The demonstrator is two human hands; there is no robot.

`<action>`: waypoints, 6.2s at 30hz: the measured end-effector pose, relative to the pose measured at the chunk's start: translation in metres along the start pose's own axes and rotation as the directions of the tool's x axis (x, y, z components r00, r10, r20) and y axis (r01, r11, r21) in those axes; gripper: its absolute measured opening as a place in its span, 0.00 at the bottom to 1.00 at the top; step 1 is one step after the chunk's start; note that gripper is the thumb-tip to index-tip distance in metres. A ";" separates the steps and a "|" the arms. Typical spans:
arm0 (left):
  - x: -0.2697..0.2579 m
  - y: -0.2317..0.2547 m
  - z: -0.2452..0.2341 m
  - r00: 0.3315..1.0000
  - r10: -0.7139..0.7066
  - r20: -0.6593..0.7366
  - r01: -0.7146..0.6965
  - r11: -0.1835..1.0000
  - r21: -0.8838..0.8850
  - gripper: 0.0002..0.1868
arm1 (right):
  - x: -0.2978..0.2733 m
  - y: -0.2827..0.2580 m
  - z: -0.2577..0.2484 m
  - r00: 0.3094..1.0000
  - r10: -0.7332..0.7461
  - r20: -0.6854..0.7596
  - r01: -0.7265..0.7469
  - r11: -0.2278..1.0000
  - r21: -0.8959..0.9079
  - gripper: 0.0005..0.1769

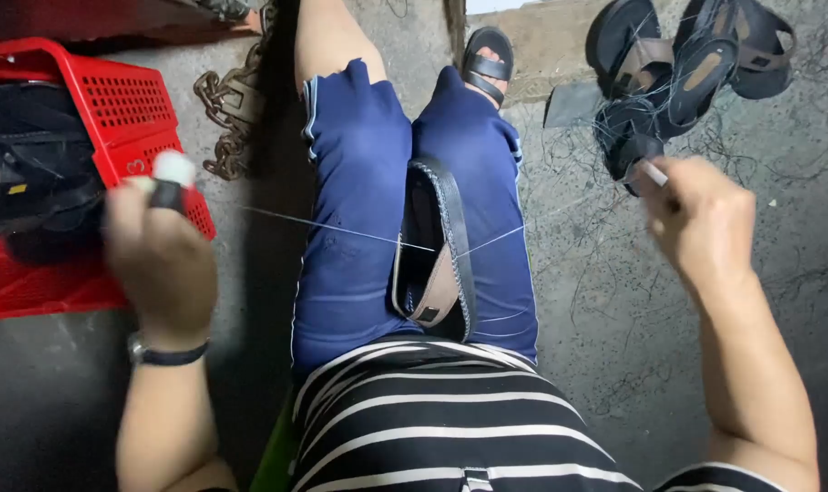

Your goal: Hand-sewing the sole of a sandal to the upper part using a needle and thread.

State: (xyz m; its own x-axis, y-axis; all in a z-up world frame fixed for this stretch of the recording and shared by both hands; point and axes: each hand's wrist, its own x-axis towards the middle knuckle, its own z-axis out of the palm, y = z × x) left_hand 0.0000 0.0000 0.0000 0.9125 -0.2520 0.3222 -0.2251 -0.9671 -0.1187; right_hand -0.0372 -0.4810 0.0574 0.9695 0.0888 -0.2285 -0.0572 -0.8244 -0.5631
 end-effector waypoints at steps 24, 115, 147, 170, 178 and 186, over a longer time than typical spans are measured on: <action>0.096 0.049 -0.046 0.946 0.162 0.281 0.188 0.430 -0.883 0.13 | 0.018 -0.084 0.058 0.773 -0.627 0.094 0.629 0.739 -0.241 0.22; 0.026 0.134 -0.030 0.940 0.322 -0.109 -0.219 0.330 -0.918 0.19 | 0.012 -0.089 0.052 0.779 -0.626 0.044 0.613 0.745 -0.263 0.20; 0.029 0.143 -0.052 0.725 0.256 0.639 0.681 -0.127 -0.721 0.17 | 0.014 -0.095 0.052 0.785 -0.618 -0.049 0.618 0.786 -0.011 0.13; 0.008 0.133 -0.042 0.962 0.249 0.107 -0.040 0.522 -0.852 0.03 | -0.001 -0.093 0.047 0.936 -0.347 0.054 0.257 0.782 0.569 0.03; 0.016 0.032 0.004 0.966 0.257 -0.038 -0.259 0.960 -0.104 0.05 | 0.012 0.009 0.010 0.957 -0.259 -0.129 0.191 0.902 -0.388 0.13; 0.048 0.112 -0.051 0.892 0.444 -0.083 -0.402 0.695 -0.596 0.12 | 0.021 -0.094 0.063 0.913 -0.405 0.050 0.384 0.894 0.233 0.15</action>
State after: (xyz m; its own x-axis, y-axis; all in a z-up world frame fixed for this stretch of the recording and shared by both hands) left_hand 0.0012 -0.1223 0.0505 0.6854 -0.6575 0.3130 -0.7269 -0.5923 0.3475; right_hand -0.0267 -0.3661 0.0553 0.8966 0.4424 -0.0200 0.2652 -0.5725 -0.7759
